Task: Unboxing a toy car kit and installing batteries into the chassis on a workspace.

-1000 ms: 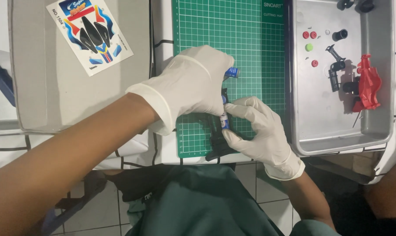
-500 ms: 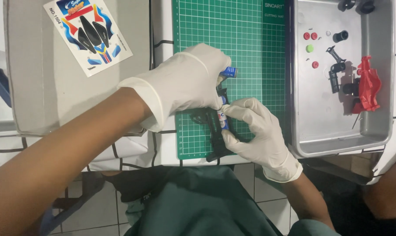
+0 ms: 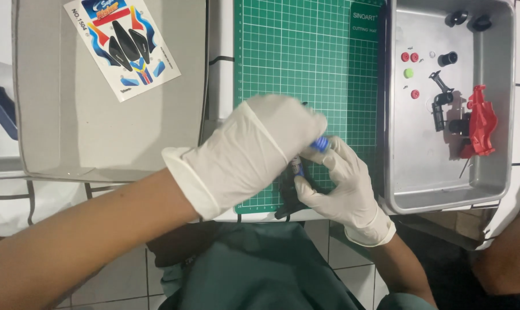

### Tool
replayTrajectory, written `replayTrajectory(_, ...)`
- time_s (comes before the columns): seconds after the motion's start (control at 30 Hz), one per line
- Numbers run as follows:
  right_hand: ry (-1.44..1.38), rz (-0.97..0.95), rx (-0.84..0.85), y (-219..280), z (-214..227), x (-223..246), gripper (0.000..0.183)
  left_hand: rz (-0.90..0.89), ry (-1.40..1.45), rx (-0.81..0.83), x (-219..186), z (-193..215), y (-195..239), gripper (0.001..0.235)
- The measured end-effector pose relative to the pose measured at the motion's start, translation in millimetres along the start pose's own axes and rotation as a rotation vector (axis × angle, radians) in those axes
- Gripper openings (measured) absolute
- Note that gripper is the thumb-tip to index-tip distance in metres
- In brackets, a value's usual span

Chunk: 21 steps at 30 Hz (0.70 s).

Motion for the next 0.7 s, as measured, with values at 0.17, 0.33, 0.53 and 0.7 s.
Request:
replayTrajectory(0.17,-0.012,-0.046,-0.012,-2.3,-0.9,-0.7,0.038,0.083,0.159,0.593,0.6,-30.8,16.6,0.021)
replayTrajectory(0.33,0.006,-0.016,-0.010,2.5,-4.5,-3.6,0.039,0.282,0.353,0.092,31.1,66.8,48.7,0.019)
replayTrajectory(0.53,-0.019,-0.025,0.026,4.1,-3.5,-7.0,0.043,0.295,0.215,-0.069,-6.1,42.5,77.2,0.009)
replayTrajectory(0.7,-0.122,-0.078,0.079,-5.3,-1.4,6.1,0.043,0.299,0.054,-0.380,-40.8,6.3,130.0,0.065)
Point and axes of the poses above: each hand's wrist, its own y-axis away from the middle knuckle, its own z-axis out of the back of the hand, x = y × z, the point moved 10 cm from there along -y, towards the middle knuckle, and after that the axes turned 8 degrees about -y, right-handed, at the moved point
